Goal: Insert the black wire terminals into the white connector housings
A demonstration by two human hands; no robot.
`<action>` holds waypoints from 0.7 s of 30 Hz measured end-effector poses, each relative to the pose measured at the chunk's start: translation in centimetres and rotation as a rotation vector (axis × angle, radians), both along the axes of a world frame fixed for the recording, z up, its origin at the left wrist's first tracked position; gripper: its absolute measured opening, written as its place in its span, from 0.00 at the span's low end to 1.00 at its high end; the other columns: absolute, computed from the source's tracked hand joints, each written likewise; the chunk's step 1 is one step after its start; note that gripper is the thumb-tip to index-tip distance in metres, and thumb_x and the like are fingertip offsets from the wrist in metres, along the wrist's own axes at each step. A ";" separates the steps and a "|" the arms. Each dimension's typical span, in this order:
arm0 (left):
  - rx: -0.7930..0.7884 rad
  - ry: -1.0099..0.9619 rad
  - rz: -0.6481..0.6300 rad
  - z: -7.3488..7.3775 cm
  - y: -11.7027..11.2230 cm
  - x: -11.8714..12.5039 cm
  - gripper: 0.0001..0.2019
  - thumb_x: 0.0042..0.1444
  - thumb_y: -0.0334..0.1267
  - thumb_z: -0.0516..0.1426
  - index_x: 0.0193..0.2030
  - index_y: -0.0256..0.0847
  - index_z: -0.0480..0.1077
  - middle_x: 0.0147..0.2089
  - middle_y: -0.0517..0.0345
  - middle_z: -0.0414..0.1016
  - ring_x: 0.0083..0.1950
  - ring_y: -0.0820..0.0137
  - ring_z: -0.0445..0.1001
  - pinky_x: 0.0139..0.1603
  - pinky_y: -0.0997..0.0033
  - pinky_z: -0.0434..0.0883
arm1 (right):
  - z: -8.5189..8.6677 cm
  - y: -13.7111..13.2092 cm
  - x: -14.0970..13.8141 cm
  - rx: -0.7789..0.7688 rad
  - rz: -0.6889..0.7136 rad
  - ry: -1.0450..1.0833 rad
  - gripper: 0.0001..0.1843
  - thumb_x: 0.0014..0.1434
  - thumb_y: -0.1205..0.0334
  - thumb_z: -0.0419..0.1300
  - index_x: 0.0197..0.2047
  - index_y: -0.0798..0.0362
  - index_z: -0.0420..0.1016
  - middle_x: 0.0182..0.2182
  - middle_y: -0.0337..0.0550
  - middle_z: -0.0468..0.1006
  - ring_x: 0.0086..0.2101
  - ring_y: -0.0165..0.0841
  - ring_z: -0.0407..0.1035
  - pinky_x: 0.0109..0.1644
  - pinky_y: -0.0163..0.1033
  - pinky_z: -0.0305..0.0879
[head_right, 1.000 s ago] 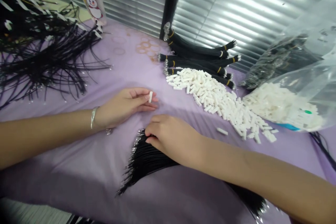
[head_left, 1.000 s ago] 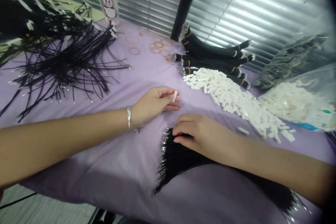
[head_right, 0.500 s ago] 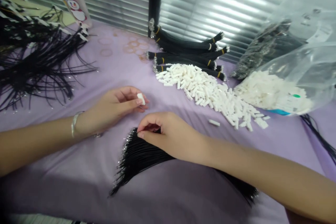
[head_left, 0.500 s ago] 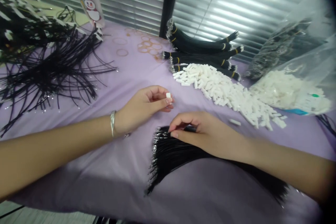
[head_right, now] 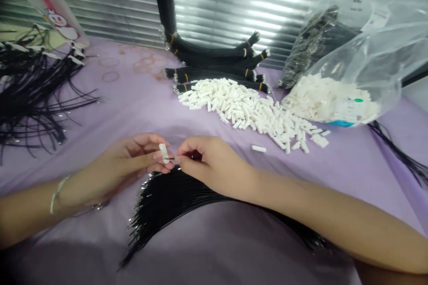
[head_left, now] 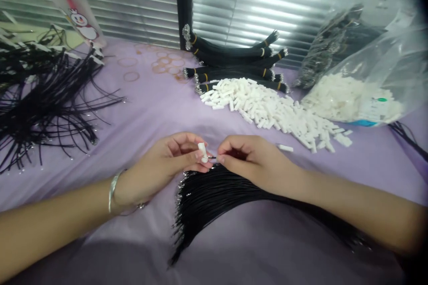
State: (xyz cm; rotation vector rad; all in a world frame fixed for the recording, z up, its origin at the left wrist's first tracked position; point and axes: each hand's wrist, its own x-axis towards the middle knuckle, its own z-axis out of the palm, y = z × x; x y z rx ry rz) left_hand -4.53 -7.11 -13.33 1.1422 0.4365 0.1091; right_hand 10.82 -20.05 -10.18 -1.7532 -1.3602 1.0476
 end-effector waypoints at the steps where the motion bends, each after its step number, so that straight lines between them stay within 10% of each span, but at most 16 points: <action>1: 0.005 0.006 -0.003 -0.1 0.0 0.0 0.08 0.55 0.35 0.60 0.41 0.38 0.68 0.35 0.59 0.75 0.36 0.76 0.75 0.43 0.76 0.73 | -0.3 0.1 0.2 -0.010 -0.016 0.002 0.06 0.58 0.65 0.53 0.32 0.55 0.70 0.23 0.33 0.68 0.24 0.22 0.59 0.26 0.28 0.55; 21: 0.012 0.083 -0.030 -0.3 0.4 0.6 0.06 0.55 0.31 0.59 0.41 0.40 0.69 0.35 0.62 0.76 0.35 0.77 0.76 0.39 0.81 0.74 | -2.0 -0.2 0.3 0.028 -0.043 -0.030 0.04 0.50 0.69 0.55 0.25 0.54 0.67 0.19 0.30 0.67 0.20 0.20 0.58 0.22 0.27 0.53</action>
